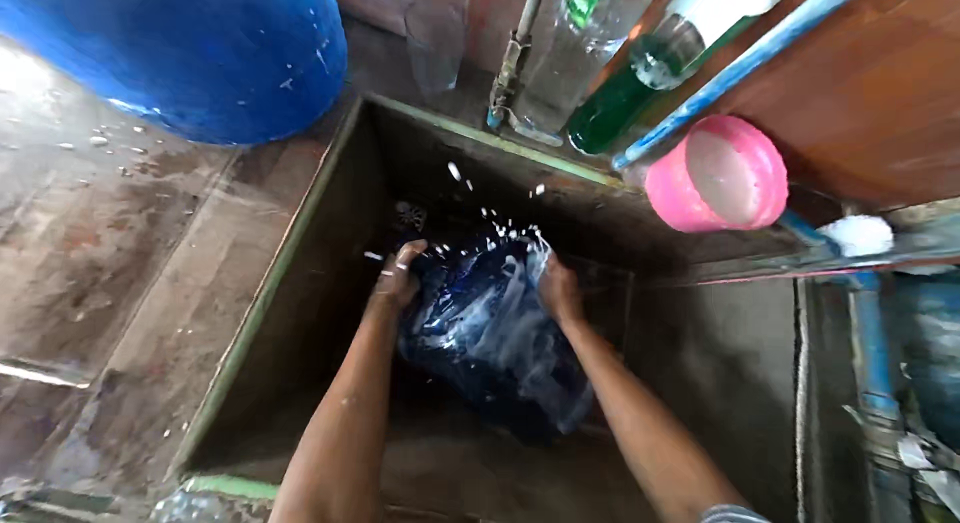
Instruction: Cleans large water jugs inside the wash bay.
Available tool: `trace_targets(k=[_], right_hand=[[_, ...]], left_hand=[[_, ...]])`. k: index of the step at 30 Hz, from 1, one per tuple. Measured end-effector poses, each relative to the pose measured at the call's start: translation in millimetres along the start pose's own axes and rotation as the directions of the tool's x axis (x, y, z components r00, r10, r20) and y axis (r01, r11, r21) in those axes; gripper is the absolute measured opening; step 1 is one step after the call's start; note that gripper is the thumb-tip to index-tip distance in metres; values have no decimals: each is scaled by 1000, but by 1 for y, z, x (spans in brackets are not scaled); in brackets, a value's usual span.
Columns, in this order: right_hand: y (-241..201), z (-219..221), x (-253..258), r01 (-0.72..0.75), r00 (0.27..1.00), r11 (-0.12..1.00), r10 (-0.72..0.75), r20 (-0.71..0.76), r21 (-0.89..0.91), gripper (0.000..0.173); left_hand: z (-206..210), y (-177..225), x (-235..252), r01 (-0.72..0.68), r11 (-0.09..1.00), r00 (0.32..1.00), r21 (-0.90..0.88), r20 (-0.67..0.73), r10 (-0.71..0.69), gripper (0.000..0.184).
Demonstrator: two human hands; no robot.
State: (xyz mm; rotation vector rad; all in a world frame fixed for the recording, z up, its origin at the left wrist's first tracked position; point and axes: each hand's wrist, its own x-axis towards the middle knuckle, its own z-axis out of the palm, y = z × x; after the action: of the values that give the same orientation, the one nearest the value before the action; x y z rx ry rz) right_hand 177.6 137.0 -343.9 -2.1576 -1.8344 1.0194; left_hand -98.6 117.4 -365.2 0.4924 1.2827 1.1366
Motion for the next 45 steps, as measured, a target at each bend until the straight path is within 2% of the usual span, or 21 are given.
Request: trace_targets(k=[2,4,7,10,12,14,15,17,19,20,23,24,26,29,31,33,36,38,40,43,45], right_hand=[[78,9,-3,-239,960,965,251,123,-104,47],[101,11,-44,-240,966,955,253,60,-173,44],[57,27,-94,147,963,985,-164,-213,-95,38],[-8,16,-49,446,772,891,-429,-469,-80,36],[-17,-12,-1,357,878,931,-308,-366,73,33],[17,-16,37,103,992,965,-81,-98,242,38],[38,-7,39,-17,1000,967,20,-9,255,41],[57,17,3,-79,995,950,93,-31,302,41],[46,41,-53,213,968,905,-145,-204,368,38],[34,49,-73,413,902,847,-331,-276,333,39],[-29,46,-75,786,598,615,-728,-336,67,33],[-49,32,-62,797,577,604,-765,-286,-7,31],[-70,-9,-27,662,748,748,-656,-99,38,29],[-23,-33,26,160,982,963,-178,62,217,34],[48,0,8,-69,997,978,62,44,198,43],[98,31,-56,-108,992,984,116,-50,142,45],[104,63,-132,305,937,945,-277,-211,115,48],[66,79,-123,584,795,806,-544,-269,94,49],[22,74,-79,681,700,729,-621,-354,67,51],[14,33,-28,216,961,935,-153,-231,281,48],[58,22,-38,-89,994,964,103,-42,252,50]], left_hand=[[-21,-4,9,11,1000,999,-15,-33,-11,30],[-24,-8,30,69,997,958,-29,-276,-74,41],[4,-13,61,130,991,909,-29,-396,-131,66],[38,2,45,-6,1000,998,8,-60,7,37],[38,5,31,-73,997,960,-25,269,77,35],[30,8,20,-54,997,923,-48,379,68,52],[24,8,19,-47,998,942,-42,329,58,55],[17,8,25,-32,998,999,47,-39,33,55],[15,4,41,48,997,901,65,-433,-15,74],[14,0,44,76,995,875,64,-482,-35,79],[29,8,27,41,998,946,49,-323,-22,57],[34,11,19,-12,999,979,52,-203,22,43],[37,16,0,-97,995,992,17,79,95,39],[31,18,-10,-116,993,957,-27,264,119,54],[13,20,-8,-84,996,991,14,109,82,42],[-5,15,7,20,998,955,65,-297,0,52],[-12,1,32,96,994,811,44,-582,-52,70],[10,6,34,78,996,840,40,-541,-44,66],[28,4,36,38,999,897,32,-443,-20,64],[29,-1,27,6,1000,969,30,-246,2,55],[10,-3,23,-20,999,993,48,-112,26,38]])
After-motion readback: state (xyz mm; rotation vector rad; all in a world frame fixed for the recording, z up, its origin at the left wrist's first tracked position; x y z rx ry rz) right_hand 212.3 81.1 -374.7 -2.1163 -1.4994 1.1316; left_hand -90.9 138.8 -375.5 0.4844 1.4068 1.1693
